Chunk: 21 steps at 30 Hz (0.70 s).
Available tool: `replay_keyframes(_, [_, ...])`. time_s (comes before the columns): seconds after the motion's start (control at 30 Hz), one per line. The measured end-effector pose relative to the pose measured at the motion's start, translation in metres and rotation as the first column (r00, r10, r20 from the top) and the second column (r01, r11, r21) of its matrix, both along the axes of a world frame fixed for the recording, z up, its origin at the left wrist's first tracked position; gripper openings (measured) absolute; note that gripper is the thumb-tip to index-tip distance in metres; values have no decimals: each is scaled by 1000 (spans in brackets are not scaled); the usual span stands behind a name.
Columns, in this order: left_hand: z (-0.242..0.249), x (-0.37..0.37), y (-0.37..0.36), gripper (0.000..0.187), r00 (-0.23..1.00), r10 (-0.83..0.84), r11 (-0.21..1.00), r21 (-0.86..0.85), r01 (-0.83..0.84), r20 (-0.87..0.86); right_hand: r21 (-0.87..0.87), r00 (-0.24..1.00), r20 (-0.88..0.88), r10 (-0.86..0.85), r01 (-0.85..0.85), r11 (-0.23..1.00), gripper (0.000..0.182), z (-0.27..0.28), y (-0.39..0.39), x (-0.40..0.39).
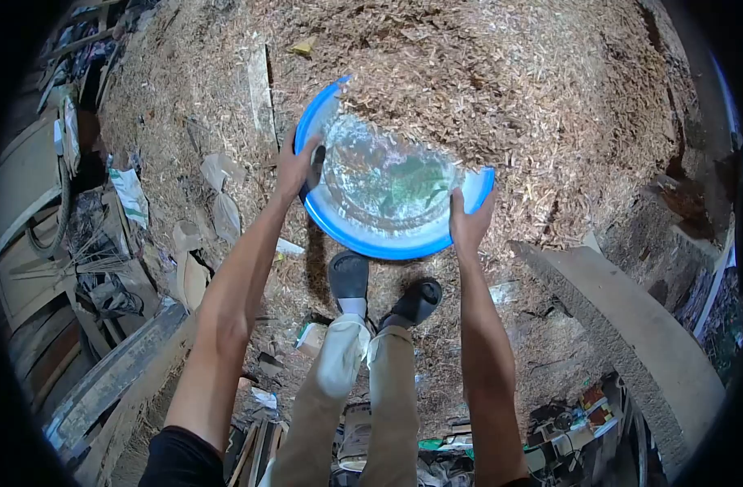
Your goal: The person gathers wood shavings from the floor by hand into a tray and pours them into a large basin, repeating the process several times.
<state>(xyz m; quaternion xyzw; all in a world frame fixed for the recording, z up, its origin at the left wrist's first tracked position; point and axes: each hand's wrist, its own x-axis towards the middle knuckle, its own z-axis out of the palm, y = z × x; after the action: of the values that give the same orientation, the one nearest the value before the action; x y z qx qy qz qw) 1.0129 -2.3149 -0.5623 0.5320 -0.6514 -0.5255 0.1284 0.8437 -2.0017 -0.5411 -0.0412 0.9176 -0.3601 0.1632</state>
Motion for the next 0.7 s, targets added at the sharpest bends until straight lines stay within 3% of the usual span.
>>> replay_keyframes(0.03, [4, -8, -6, 69, 998, -57, 998, 32, 57, 6, 38, 997, -76, 6, -3, 999, 89, -5, -6, 1])
replay_keyframes(0.1, [6, -10, -13, 72, 994, -113, 992, 59, 113, 2, 90, 999, -13, 30, -28, 996, 91, -9, -1, 3])
replay_keyframes(0.17, [-16, 17, -8, 77, 987, -132, 970, 216, 110, 90, -108, 974, 210, 87, -65, 992, 92, -6, 15, 13])
replay_keyframes(0.2, [-17, 25, -9, 77, 988, -131, 971, 212, 111, 82, -110, 976, 201, 88, -67, 992, 92, -7, 18, 13])
replay_keyframes(0.27, [-18, 34, -9, 82, 945, -305, 907, 339, 251, 116, -69, 931, 357, 69, -47, 996, 98, -8, 24, 8])
replay_keyframes(0.3, [-13, 31, -6, 82, 945, -309, 904, 340, 259, 103, -64, 936, 346, 64, -44, 997, 98, -1, 22, 3])
replay_keyframes(0.37, [3, 20, -4, 84, 870, -409, 898, 290, 331, 275, 102, 939, 342, 19, -58, 993, 96, 28, 11, -7])
replay_keyframes(0.43, [10, -2, -7, 86, 868, -419, 890, 308, 335, 266, 118, 950, 313, 26, -66, 991, 94, 68, -3, -29])
replay_keyframes(0.5, [0, -32, -15, 85, 855, -359, 890, -140, 435, 375, 55, 994, 3, 109, -109, 993, 91, 97, -10, -55])
replay_keyframes(0.53, [22, -62, -21, 85, 832, -386, 831, -242, 502, 398, 53, 994, -6, 105, -105, 993, 91, 102, -10, -74])
replay_keyframes(0.6, [42, -118, -33, 86, 841, -445, 756, -374, 536, 306, 112, 918, -290, 270, -247, 962, 87, 107, -10, -120])
replay_keyframes(0.63, [59, -147, -38, 86, 827, -487, 723, -402, 562, 280, 102, 915, -305, 262, -242, 965, 87, 109, -14, -141])
replay_keyframes(0.7, [83, -200, -37, 85, 811, -527, 679, -448, 582, 254, 275, 869, -397, 295, -194, 942, 85, 114, -25, -179])
